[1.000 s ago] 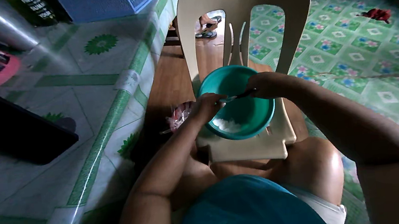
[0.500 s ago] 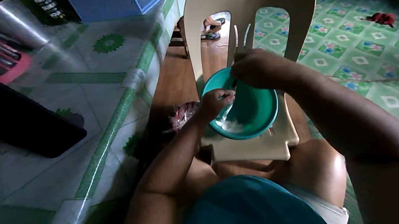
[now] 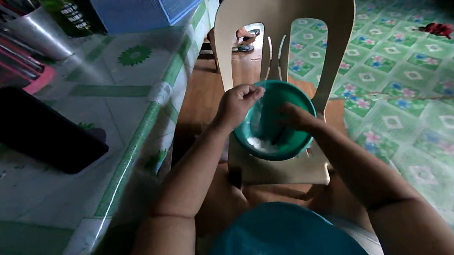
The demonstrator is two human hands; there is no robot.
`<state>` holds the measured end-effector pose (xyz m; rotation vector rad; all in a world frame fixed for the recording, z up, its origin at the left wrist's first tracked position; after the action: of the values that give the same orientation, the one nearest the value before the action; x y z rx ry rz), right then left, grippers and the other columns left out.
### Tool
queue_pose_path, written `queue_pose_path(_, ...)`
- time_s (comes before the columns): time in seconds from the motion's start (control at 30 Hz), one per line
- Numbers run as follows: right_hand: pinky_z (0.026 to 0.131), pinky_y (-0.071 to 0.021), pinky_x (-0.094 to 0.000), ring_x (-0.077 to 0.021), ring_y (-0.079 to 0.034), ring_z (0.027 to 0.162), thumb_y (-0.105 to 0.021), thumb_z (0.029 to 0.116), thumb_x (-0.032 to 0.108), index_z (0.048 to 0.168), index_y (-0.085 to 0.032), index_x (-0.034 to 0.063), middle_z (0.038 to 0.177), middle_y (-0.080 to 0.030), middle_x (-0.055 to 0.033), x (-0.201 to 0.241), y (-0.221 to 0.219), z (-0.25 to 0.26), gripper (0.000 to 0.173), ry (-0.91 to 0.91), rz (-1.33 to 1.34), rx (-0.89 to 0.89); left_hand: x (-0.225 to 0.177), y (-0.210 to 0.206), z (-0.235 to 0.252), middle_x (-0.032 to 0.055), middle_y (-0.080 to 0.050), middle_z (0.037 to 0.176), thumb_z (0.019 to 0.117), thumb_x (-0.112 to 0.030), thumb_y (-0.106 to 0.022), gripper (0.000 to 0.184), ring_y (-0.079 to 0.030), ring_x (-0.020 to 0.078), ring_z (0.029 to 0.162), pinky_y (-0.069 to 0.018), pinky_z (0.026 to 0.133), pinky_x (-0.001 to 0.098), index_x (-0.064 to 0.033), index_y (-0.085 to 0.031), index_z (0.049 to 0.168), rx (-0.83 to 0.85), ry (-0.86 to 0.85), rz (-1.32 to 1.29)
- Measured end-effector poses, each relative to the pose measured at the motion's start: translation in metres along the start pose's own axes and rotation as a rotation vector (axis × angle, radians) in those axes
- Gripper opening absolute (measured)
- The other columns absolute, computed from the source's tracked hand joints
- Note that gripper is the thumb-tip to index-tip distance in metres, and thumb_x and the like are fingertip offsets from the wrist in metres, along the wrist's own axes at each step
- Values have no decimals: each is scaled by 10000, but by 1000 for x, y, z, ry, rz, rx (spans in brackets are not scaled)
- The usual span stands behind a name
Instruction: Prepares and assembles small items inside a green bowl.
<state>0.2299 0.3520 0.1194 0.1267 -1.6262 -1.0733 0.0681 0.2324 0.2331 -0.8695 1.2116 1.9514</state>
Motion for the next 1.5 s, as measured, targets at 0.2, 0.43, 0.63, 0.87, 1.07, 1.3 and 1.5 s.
queue_pose_path(0.2,1045,-472,-504,-293,-632,1154,-653,984,116,1138,-714,-34,1152,-697,-175,137,61,10,223,362,-3,-199,-5,-2,3,48,-729,990,1001,-250,-665,214,-677,93,910,-556,875,354,-61,-730,1076,27,1,118)
queue_pose_path(0.43,1037,-413,-574,-312,-658,1092,-625,995,146,964,-758,7,1031,-737,-136,172,68,11,195,449,-306,-219,12,-13,-5,78,-741,1029,1026,-230,-621,239,-693,143,980,-547,938,377,-48,-746,1118,182,29,173)
queue_pose_path(0.63,1001,-435,-561,-299,-670,1061,-628,983,142,938,-760,8,998,-743,-132,172,74,-4,193,493,-288,-311,50,-51,-12,153,-740,1041,1045,-275,-553,343,-690,287,1055,-519,983,476,-17,-779,1056,403,-254,399)
queue_pose_path(0.87,1015,-436,-556,-292,-673,1048,-626,983,132,949,-768,16,982,-742,-124,167,77,-12,187,473,-272,-328,64,-67,-18,159,-726,1072,1040,-252,-575,316,-666,279,1093,-507,999,445,-13,-774,1096,523,-152,353)
queue_pose_path(1.07,1013,-442,-539,-291,-672,1037,-639,974,115,933,-758,4,963,-739,-127,162,83,-22,169,498,-231,-424,71,-72,-14,150,-745,1088,1014,-224,-624,271,-688,258,1086,-514,1005,427,-14,-779,1091,413,-113,278)
queue_pose_path(1.3,830,-569,-284,-91,-662,886,-607,1018,152,1080,-669,-59,976,-695,-99,58,90,-64,228,105,222,-899,49,-26,13,110,-743,1003,984,-231,-675,214,-707,214,967,-567,927,420,-53,-776,1047,-178,-55,336)
queue_pose_path(1.5,767,-567,-327,-134,-639,781,-615,1004,89,1107,-648,-56,907,-671,-90,-3,-46,-25,181,-345,879,-490,-8,-34,-4,97,-746,957,896,-86,-773,98,-707,154,925,-571,884,312,-15,-763,964,-389,-391,93)
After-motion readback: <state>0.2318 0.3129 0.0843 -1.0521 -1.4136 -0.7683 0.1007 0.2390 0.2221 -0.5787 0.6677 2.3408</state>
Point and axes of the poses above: each hand's wrist, its own z-axis towards the middle knuckle, its own y-axis out of the back of the hand, x = y × z, the point moved 6 cm from there along z, towards the middle knuckle
